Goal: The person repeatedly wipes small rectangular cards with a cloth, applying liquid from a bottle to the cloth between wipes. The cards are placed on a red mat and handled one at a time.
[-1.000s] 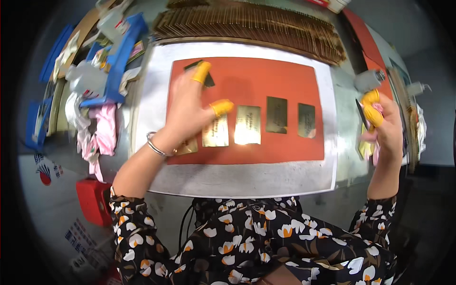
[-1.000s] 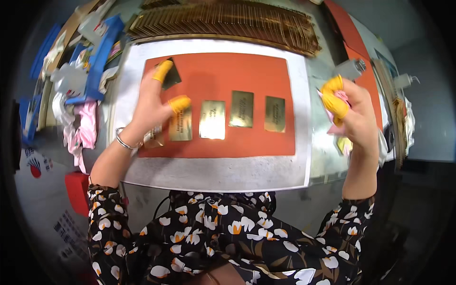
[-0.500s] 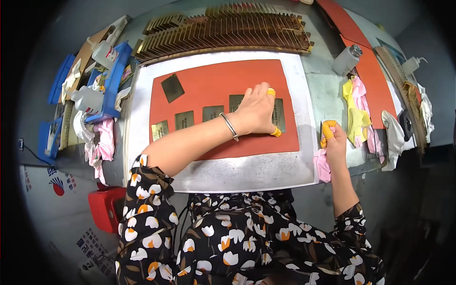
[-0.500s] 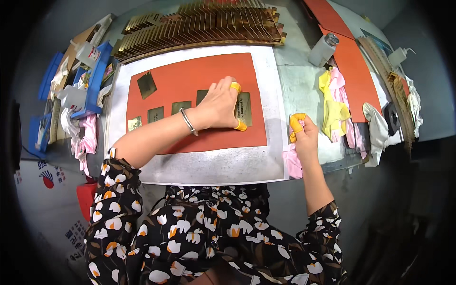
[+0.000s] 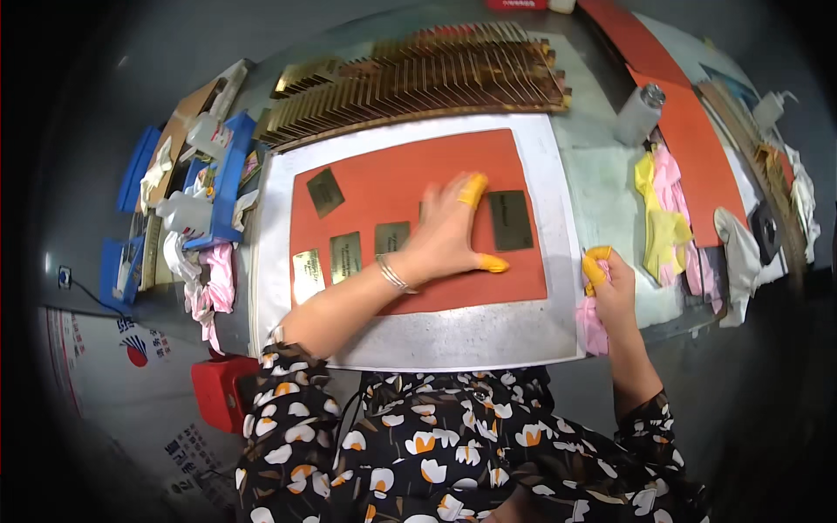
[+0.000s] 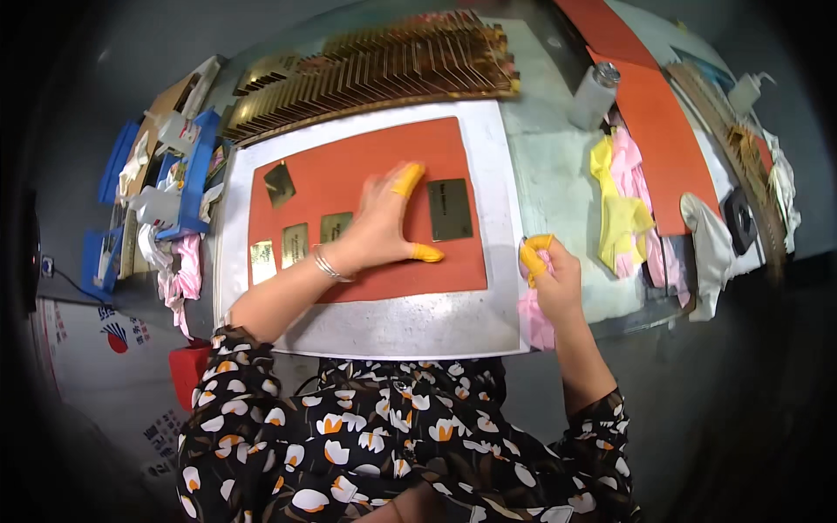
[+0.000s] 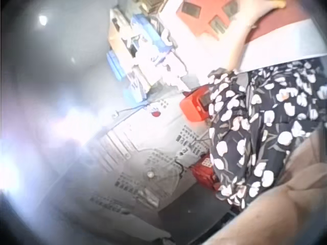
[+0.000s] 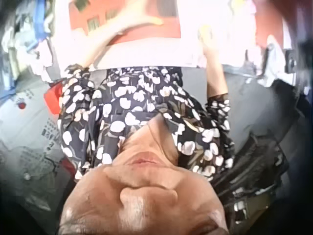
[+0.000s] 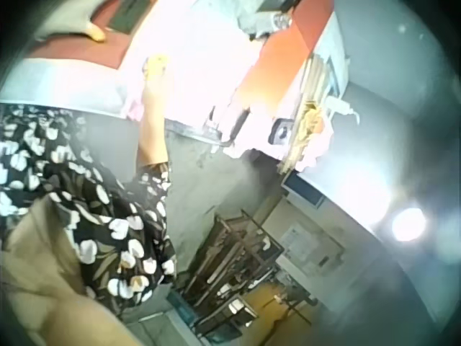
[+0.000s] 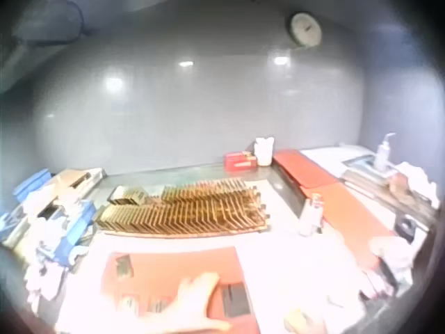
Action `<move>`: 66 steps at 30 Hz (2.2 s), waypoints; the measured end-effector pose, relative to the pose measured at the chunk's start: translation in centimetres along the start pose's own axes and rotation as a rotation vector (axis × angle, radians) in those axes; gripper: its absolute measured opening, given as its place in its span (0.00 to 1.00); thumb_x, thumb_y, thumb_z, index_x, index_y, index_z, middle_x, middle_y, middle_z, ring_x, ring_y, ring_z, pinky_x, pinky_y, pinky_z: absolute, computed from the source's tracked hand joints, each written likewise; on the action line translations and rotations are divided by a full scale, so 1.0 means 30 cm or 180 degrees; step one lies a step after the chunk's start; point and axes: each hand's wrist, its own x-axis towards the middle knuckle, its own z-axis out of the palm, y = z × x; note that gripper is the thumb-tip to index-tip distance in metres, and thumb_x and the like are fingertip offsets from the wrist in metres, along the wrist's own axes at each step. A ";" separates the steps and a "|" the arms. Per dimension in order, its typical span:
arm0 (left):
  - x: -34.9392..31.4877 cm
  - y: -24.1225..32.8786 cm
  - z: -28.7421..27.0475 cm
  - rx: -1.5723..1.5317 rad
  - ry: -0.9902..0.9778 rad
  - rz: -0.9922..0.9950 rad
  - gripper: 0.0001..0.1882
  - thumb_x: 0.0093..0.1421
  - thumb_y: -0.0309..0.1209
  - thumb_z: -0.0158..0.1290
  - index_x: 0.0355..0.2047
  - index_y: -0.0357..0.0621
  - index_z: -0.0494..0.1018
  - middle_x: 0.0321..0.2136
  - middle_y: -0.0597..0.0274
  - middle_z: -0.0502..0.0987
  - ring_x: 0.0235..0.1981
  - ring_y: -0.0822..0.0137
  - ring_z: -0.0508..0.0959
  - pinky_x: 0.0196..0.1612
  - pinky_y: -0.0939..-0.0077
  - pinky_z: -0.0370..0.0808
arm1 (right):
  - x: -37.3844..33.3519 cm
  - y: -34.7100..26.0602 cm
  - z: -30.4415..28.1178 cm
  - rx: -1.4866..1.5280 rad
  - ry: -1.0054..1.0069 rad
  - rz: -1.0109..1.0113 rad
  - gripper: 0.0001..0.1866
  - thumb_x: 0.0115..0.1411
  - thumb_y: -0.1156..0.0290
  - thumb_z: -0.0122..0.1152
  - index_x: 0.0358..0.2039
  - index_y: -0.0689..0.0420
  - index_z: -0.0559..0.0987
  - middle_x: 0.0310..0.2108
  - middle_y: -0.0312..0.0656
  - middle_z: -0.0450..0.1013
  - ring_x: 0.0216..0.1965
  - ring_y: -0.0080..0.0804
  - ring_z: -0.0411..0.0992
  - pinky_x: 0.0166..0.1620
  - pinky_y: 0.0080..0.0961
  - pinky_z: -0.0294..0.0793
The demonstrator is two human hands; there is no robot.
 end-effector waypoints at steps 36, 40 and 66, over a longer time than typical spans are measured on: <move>-0.160 -0.101 -0.135 -0.0094 -0.0126 -0.0041 0.54 0.32 0.45 0.69 0.57 0.39 0.54 0.55 0.49 0.57 0.56 0.51 0.58 0.58 0.60 0.54 | 0.000 -0.001 0.010 -0.0175 0.0266 -0.0031 0.04 0.58 0.73 0.55 0.32 0.60 0.73 0.19 0.29 0.64 0.19 0.12 0.58 0.22 0.11 0.57; -0.246 -0.170 -0.189 0.0464 -0.0403 -0.0330 0.56 0.25 0.47 0.70 0.54 0.39 0.57 0.50 0.50 0.59 0.53 0.51 0.58 0.55 0.60 0.53 | -0.001 0.008 0.010 -0.0113 0.0330 -0.0008 0.04 0.59 0.72 0.55 0.33 0.59 0.74 0.20 0.28 0.63 0.19 0.11 0.58 0.22 0.10 0.56; -0.300 -0.098 -0.237 0.0125 -0.0159 0.0068 0.48 0.38 0.44 0.64 0.58 0.44 0.56 0.43 0.52 0.67 0.42 0.54 0.66 0.48 0.65 0.63 | 0.004 -0.012 0.035 -0.0472 0.0425 -0.0073 0.05 0.60 0.72 0.52 0.31 0.60 0.72 0.18 0.29 0.62 0.18 0.14 0.57 0.21 0.12 0.55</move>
